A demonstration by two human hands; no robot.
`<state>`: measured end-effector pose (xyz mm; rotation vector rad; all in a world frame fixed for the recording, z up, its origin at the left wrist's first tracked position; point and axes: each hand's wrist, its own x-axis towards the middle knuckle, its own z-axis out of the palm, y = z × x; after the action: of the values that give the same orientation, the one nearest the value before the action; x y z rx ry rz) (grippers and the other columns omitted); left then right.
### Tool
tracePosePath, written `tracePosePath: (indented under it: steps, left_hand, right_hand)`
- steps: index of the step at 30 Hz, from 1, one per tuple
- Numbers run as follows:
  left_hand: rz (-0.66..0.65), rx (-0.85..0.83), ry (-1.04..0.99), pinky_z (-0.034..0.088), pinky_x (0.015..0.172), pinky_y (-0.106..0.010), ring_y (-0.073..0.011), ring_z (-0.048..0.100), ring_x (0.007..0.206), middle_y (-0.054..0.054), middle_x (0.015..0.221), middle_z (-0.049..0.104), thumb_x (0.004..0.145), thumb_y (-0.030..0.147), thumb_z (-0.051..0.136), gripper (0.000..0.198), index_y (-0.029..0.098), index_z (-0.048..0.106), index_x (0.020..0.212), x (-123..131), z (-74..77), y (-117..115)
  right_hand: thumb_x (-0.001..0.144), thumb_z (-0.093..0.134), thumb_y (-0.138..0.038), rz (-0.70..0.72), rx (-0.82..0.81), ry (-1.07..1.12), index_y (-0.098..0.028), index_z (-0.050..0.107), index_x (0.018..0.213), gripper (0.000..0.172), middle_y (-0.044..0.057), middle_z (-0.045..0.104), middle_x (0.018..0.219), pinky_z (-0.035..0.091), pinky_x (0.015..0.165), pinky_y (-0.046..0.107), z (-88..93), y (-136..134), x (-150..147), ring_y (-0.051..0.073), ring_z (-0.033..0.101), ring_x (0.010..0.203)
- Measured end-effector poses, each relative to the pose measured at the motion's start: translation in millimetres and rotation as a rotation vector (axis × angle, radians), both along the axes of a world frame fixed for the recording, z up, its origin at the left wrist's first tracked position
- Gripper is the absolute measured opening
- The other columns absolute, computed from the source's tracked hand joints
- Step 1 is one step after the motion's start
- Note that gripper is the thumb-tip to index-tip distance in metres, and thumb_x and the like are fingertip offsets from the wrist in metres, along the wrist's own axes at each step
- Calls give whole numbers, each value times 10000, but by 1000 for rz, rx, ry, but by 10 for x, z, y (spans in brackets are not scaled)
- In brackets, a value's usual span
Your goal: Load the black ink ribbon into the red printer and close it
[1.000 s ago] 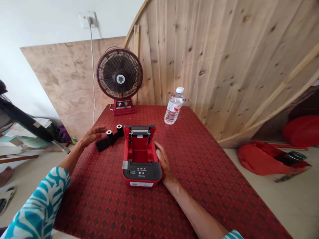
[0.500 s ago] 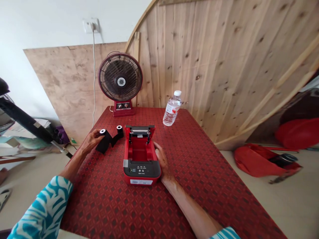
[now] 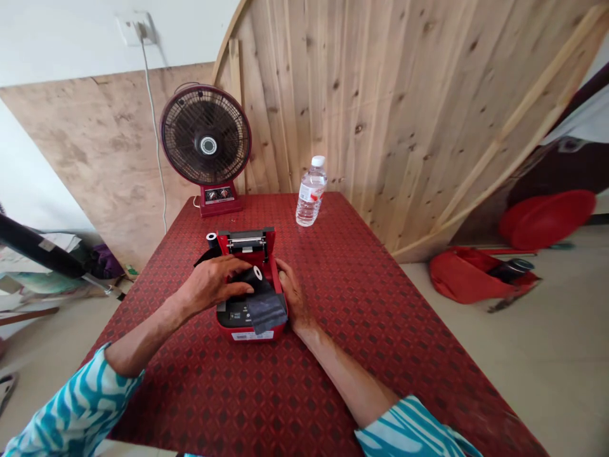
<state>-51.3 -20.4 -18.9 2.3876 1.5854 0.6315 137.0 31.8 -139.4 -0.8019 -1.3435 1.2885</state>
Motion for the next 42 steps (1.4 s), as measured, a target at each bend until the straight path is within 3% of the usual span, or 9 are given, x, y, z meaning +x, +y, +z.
tracePosePath:
  steps: [6, 11, 14, 16, 21, 25, 33, 39, 42]
  left_hand:
    - [88, -117, 481, 519, 868, -362, -275, 674, 1033, -87, 1101, 725, 814, 304, 711, 288, 207, 692, 1083, 273, 74, 159]
    - [76, -319, 646, 530, 811, -374, -313, 670, 1054, -111, 1117, 724, 836, 284, 673, 289, 211, 697, 1115, 402, 70, 315]
    - [-3, -309, 544, 522, 825, -332, -272, 675, 1050, -78, 1094, 738, 863, 316, 634, 263, 236, 710, 1102, 284, 10, 357]
    - [-35, -239, 361, 517, 853, -318, -241, 682, 1029, -64, 1102, 739, 885, 334, 597, 274, 237, 708, 1115, 154, 1, 305]
    - [5, -142, -82, 536, 832, -307, -206, 704, 904, -46, 1039, 755, 902, 427, 559, 320, 235, 717, 1103, -69, 51, -84]
    - [-51, -44, -94, 520, 865, -341, -223, 692, 940, -57, 1024, 758, 857, 384, 638, 277, 239, 727, 1075, -22, -28, -321]
    - [-50, 109, -104, 482, 781, -300, -162, 672, 775, -14, 808, 740, 934, 302, 557, 183, 216, 713, 889, 68, -181, -282]
    - [-176, 257, -41, 369, 1015, -406, -172, 661, 920, -20, 945, 735, 927, 263, 580, 131, 242, 705, 959, 85, -156, -419]
    - [-186, 279, -12, 356, 1032, -431, -183, 640, 952, -31, 952, 713, 911, 261, 598, 125, 245, 714, 956, 80, -141, -487]
  right_hand:
    - [893, 472, -535, 11, -15, 1, -291, 580, 1249, 445, 27, 584, 1354, 342, 1139, 433, -10, 8, -6, 216, 498, 1286]
    - [880, 473, -557, 6, 2, 6, -287, 585, 1244, 466, 33, 597, 1331, 341, 1138, 432, -19, 25, -13, 218, 500, 1280]
    - [885, 472, -551, 12, 15, 7, -286, 579, 1252, 465, 33, 590, 1341, 343, 1135, 425, -23, 26, -10, 217, 501, 1279]
    - [890, 471, -544, 17, 11, 7, -289, 574, 1258, 459, 31, 586, 1348, 343, 1135, 424, -23, 21, -6, 215, 501, 1281]
    - [891, 467, -552, 19, -22, 3, -293, 571, 1264, 466, 30, 589, 1346, 349, 1131, 428, -30, 10, -3, 216, 503, 1285]
    - [893, 457, -558, -2, -8, -20, -291, 568, 1262, 469, 30, 578, 1363, 336, 1141, 424, -21, 3, 3, 211, 495, 1291]
    - [888, 466, -547, -2, -18, -7, -269, 571, 1255, 472, 34, 594, 1350, 362, 1129, 406, 37, -2, -5, 205, 515, 1277]
    - [889, 470, -562, 11, -17, 11, -283, 576, 1254, 472, 24, 597, 1347, 366, 1127, 400, -11, -3, 1, 206, 521, 1273]
    - [871, 468, -607, -3, -34, 4, -278, 583, 1241, 508, 34, 607, 1337, 388, 1105, 402, -10, 18, 7, 214, 531, 1264]
